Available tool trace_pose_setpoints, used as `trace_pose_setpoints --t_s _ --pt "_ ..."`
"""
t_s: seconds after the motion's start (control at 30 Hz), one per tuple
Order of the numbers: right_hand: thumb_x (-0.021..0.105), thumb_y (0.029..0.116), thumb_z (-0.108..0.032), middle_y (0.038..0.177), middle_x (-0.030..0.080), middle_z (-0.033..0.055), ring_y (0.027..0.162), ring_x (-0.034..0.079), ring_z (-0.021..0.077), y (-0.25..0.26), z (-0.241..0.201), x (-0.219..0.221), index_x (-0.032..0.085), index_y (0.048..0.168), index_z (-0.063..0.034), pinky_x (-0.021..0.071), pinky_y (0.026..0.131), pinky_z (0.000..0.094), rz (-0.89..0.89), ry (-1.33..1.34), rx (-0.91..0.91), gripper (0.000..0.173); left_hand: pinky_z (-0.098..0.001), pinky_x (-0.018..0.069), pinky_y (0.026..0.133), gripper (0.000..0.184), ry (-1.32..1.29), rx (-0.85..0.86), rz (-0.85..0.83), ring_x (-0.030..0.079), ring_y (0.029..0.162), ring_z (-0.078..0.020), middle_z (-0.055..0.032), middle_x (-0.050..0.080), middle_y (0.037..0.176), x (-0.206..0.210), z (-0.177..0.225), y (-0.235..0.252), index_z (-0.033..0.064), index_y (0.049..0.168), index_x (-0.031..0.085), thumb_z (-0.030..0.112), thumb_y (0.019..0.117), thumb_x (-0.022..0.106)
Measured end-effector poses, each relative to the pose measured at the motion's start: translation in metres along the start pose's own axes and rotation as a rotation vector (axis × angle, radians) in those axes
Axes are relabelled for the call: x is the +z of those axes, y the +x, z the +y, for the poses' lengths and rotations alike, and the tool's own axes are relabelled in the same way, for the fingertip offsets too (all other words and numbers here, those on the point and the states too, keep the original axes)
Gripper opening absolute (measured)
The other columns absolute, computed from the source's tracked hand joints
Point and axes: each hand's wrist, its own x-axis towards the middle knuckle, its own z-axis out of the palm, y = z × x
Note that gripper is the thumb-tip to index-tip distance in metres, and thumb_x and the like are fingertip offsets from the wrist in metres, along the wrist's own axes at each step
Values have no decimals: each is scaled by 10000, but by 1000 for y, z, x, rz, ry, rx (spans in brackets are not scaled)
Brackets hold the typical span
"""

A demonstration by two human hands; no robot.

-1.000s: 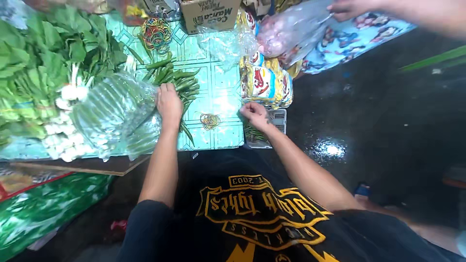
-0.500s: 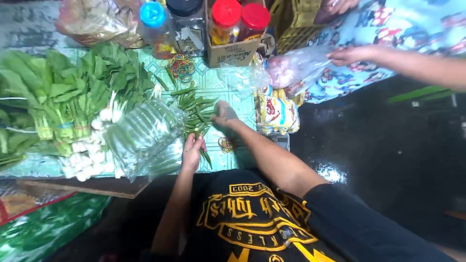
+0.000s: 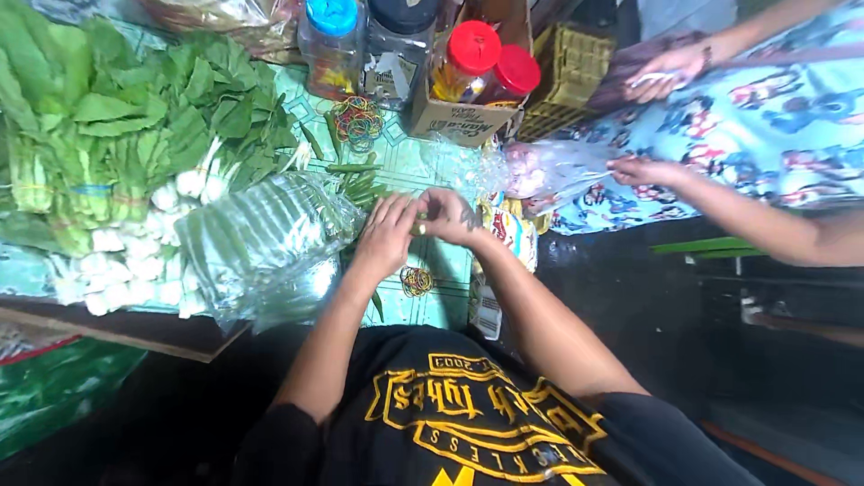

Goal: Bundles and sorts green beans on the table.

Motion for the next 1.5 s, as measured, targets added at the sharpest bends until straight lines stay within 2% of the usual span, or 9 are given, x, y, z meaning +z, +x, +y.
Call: trace_pose_setpoints --t_s 0.17,0.3,0.47,0.6,0.77,0.9,1.13,1.27,1.5 --pt "522 1041 -117 1019 727 134 825 738 230 4 -17 -18 496 1269 -31 636 792 428 -4 772 98 245 -503 536 1019 437 -410 -173 22 649 1172 -310 -207 616 1318 -13 -12 21 -5 1466 440 203 1082 474" --pt "585 1019 -157 1051 695 140 908 686 223 8 27 15 642 1165 10 587 829 434 128 241 43 228 -350 597 673 362 -1216 -461 280 659 751 -162 -62 661 945 -27 0 11 49 1347 521 281 1125 354" --pt "771 883 -206 1191 631 194 1094 646 368 -6 69 92 660 1241 -81 566 898 579 52 -338 35 395 -359 603 709 235 -1562 -529 283 674 788 -186 -98 686 1021 -42 18 -11 53 1205 591 238 1080 517" --pt "745 923 -229 1142 667 186 1106 649 337 -4 71 80 658 1198 -40 537 986 536 -9 -263 53 345 -433 610 779 233 -1484 -400 207 680 799 -205 -69 664 946 -56 22 -47 143 1208 560 327 1077 505" --pt "650 978 -183 963 699 142 935 689 276 -11 59 55 698 1026 -38 567 882 505 85 -191 -13 161 -295 524 587 168 -1307 -376 248 552 618 -130 -29 564 773 -40 11 -67 120 1164 565 171 1012 615" --pt "753 908 -200 1223 647 180 1136 642 346 -6 70 69 668 1273 -87 548 971 557 -2 -354 -47 391 -403 625 728 213 -1433 -504 263 686 782 -219 -115 664 984 -34 16 -69 64 1260 562 137 1067 508" --pt "610 995 -133 1088 671 190 996 667 326 -17 58 52 700 1172 -33 567 890 520 228 -248 -123 222 -457 588 962 256 -1343 -347 329 713 1064 -298 -168 705 1188 -51 21 -71 25 1289 550 133 1064 492" --pt "577 992 -89 1168 667 135 977 682 194 -34 20 16 716 1207 -42 606 861 373 335 -139 -346 260 -468 541 1054 275 -1189 -283 373 657 1213 -291 -142 670 1315 -56 15 -68 30 1303 561 112 1041 533" --pt "629 914 -49 1077 737 66 1003 697 155 -53 -55 -3 743 1069 -27 606 903 348 215 -62 -675 194 -375 615 822 316 -1418 -273 71 711 914 -190 -99 707 1087 -29 34 -44 53 1339 534 92 1027 557"
